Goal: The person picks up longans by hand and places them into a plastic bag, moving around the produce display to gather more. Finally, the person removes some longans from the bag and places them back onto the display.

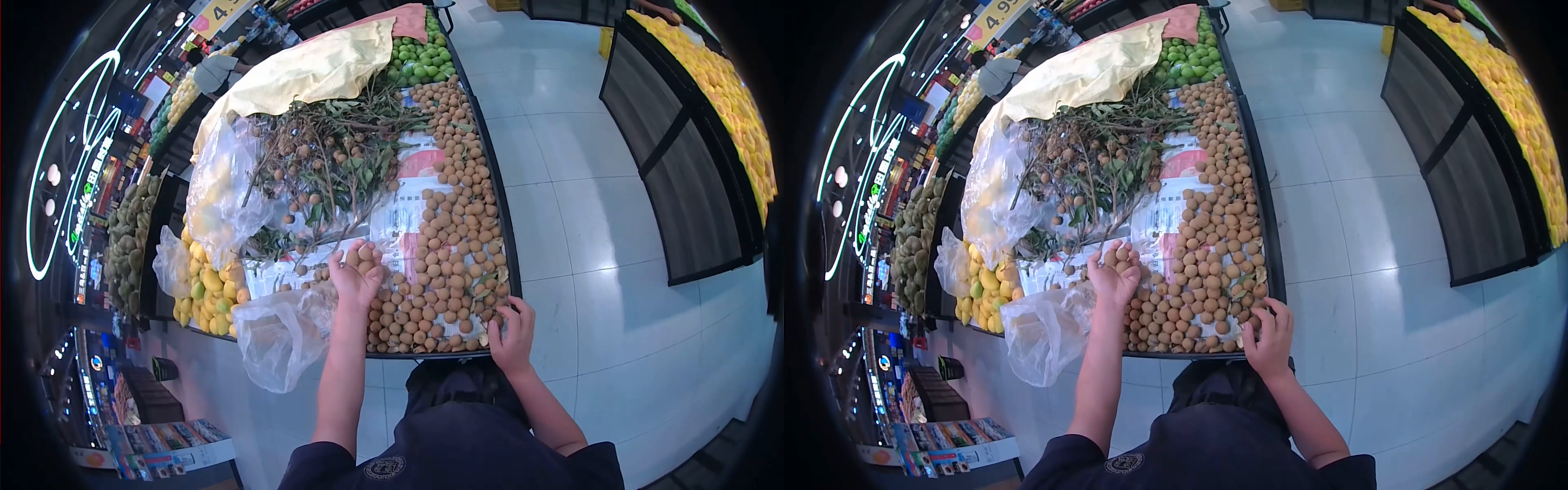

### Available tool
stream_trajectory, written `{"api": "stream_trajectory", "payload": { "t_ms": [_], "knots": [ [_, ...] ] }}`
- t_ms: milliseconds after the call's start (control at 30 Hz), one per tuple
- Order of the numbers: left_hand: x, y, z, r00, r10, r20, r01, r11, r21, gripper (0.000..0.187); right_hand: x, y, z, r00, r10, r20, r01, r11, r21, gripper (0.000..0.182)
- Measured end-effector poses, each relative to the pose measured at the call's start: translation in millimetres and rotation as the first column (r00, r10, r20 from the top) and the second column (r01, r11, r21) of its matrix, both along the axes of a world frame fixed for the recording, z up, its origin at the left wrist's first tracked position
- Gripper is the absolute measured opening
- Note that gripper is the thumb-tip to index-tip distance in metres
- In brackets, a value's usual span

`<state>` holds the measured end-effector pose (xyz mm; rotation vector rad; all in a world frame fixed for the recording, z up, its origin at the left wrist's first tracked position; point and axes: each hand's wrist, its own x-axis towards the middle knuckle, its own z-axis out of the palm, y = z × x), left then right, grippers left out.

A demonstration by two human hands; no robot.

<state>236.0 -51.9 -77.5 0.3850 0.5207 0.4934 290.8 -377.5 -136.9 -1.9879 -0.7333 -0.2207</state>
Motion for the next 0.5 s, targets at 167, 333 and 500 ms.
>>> {"api": "stream_trajectory", "payload": {
  "t_ms": [167, 333, 500],
  "knots": [
    [-17.5, 13.3, -20.1, 0.991, -0.078, -0.108, 0.095, 0.982, 0.165, 0.024, 0.5, 0.7, -1.0, 1.0, 0.0, 0.016, 0.0, 1.0, -0.006, 0.029],
    [-26.4, -8.6, -0.1, 0.63, 0.375, -0.68, 0.73, 0.01, 0.683, 0.029, 0.5, 1.0, 0.2, 1.0, 0.002, 0.006, -0.002, 1.0, -0.005, 0.029],
    [-21.0, -27.3, 14.6, 0.482, 0.521, -0.704, 0.87, -0.187, 0.457, 0.033, 1.0, 0.5, -0.8, 1.0, 0.007, 0.01, -0.007, 1.0, -0.006, 0.029]
  ]
}}
